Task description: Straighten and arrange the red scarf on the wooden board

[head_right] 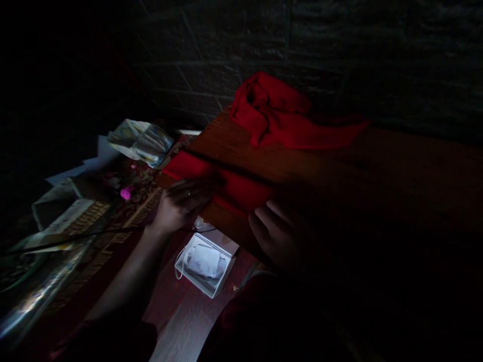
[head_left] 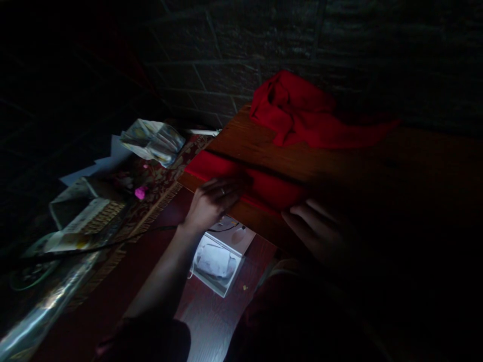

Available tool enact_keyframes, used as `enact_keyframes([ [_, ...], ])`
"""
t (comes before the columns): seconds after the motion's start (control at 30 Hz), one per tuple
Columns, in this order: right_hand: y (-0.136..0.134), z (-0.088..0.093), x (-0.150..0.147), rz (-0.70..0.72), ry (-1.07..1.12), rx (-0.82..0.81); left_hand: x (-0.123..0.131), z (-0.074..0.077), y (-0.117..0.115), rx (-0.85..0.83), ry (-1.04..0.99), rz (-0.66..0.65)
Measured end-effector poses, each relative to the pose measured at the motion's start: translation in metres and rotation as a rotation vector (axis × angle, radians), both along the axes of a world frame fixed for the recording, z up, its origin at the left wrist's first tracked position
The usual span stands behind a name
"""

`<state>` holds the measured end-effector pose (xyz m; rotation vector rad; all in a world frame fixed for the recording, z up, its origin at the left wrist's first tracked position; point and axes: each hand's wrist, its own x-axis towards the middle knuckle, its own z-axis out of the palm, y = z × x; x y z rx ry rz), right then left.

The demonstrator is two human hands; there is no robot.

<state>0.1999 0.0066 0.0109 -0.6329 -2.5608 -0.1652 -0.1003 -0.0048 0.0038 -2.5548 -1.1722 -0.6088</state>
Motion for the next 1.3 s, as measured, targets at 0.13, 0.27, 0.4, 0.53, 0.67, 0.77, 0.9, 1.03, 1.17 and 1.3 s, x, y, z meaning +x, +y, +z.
enact_keyframes([
  [0.13,-0.001,-0.001,0.000,-0.007,-0.020,0.019,-0.051,-0.003,0.002,0.031,0.018,0.217],
  [0.27,-0.001,-0.007,0.001,-0.005,-0.029,0.032,-0.098,-0.003,0.006,0.048,0.052,0.409],
  [0.4,-0.001,-0.018,0.001,0.012,0.016,0.047,-0.127,-0.001,0.013,0.038,0.107,0.495],
  [0.53,0.000,-0.030,0.002,0.017,0.080,0.079,-0.139,-0.003,0.016,0.000,0.105,0.491],
  [0.67,-0.002,-0.033,0.002,0.001,0.125,0.094,-0.142,-0.008,0.013,0.056,0.106,0.488],
  [0.77,-0.003,-0.034,0.001,-0.016,0.138,0.096,-0.139,-0.010,0.011,0.070,0.081,0.510],
  [0.9,-0.003,-0.036,0.001,-0.013,0.170,0.111,-0.135,-0.005,0.014,0.000,0.092,0.444],
  [1.03,-0.003,-0.041,0.001,-0.030,0.149,0.111,-0.137,-0.001,0.019,-0.034,0.142,0.372],
  [1.17,-0.005,-0.046,0.002,-0.026,0.156,0.113,-0.142,-0.006,0.021,-0.002,0.111,0.389],
  [1.3,-0.005,-0.048,0.001,-0.036,0.170,0.111,-0.143,-0.008,0.019,0.020,0.104,0.418],
])
